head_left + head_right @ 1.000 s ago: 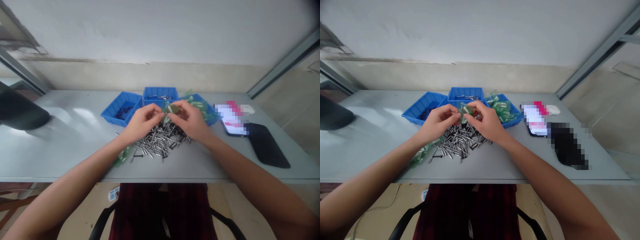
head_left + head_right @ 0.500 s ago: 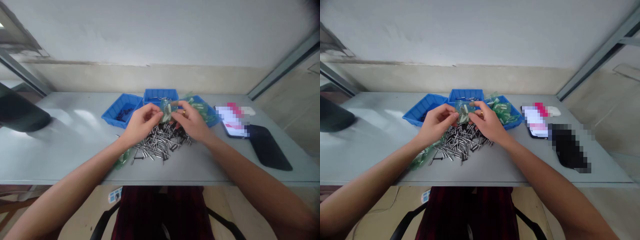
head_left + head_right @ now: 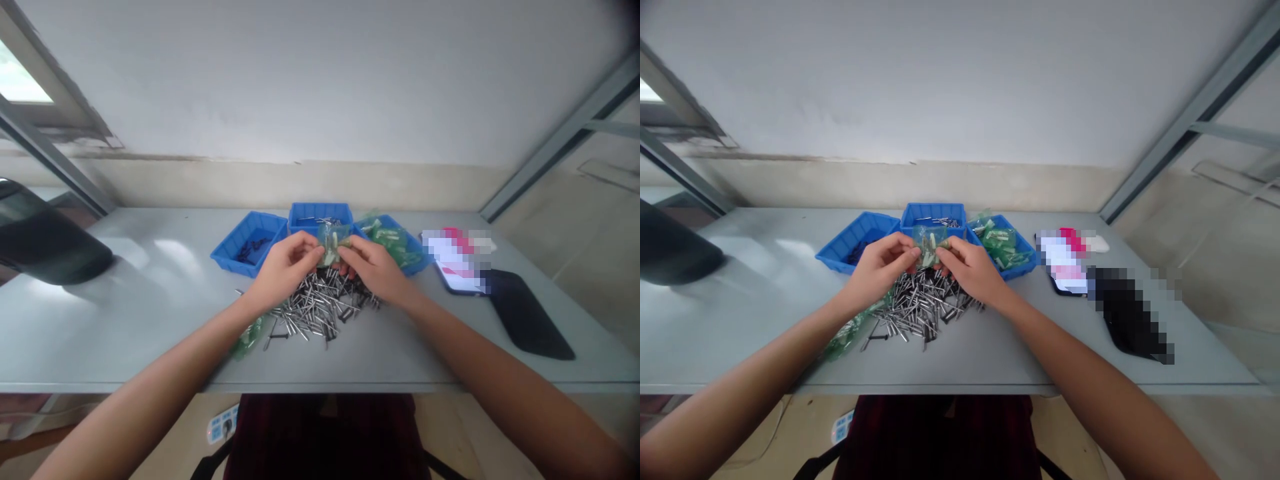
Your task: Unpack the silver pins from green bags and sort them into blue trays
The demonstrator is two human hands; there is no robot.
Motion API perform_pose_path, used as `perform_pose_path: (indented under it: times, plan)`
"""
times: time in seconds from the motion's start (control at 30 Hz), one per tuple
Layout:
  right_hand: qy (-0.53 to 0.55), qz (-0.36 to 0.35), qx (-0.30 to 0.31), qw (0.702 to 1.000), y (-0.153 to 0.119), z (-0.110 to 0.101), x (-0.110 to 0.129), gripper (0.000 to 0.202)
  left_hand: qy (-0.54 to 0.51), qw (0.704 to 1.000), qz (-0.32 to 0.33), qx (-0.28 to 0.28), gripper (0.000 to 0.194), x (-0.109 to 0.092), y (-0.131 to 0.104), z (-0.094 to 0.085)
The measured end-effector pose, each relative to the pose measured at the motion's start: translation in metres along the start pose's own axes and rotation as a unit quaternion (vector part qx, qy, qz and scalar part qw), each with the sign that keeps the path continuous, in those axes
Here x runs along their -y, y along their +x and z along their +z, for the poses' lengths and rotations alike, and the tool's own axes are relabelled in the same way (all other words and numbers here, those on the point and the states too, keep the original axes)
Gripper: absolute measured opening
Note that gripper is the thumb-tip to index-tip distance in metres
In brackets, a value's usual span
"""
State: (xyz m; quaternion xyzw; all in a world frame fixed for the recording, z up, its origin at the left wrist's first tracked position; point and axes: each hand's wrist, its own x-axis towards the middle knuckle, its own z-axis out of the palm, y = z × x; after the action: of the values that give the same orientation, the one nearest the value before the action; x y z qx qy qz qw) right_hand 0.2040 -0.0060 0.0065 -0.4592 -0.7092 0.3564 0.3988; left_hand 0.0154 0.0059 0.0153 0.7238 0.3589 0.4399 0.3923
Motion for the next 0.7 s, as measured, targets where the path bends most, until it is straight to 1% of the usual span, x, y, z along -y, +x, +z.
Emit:
perform_pose_path:
  times: [0.13, 0.23, 0.33, 0.47, 0.7]
  plan:
    - [-0.025, -0.005, -0.008, 1.0, 0.0, 0.0, -0.001, 0.031, -0.01, 1.0, -0.005, 0.015, 0.013, 0.001, 0.001, -0.001]
    - [-0.023, -0.007, -0.005, 1.0, 0.0, 0.0, -0.001, 0.029, -0.002, 1.0, -0.01, 0.024, 0.013, 0.004, 0.002, -0.002]
    - [-0.004, -0.006, -0.003, 1.0, -0.001, 0.0, -0.001, 0.027, 0.005, 1.0, -0.017, 0.021, 0.013, 0.009, 0.002, -0.002]
    - [0.003, 0.005, -0.003, 1.0, -0.002, 0.001, 0.0, 0.03, 0.019, 0.999, -0.028, 0.02, 0.015, 0.013, 0.003, -0.003]
    - [0.006, -0.001, -0.002, 1.0, -0.003, 0.0, 0.003, 0.03, 0.021, 0.999, -0.025, 0.022, 0.015, 0.013, 0.003, -0.002]
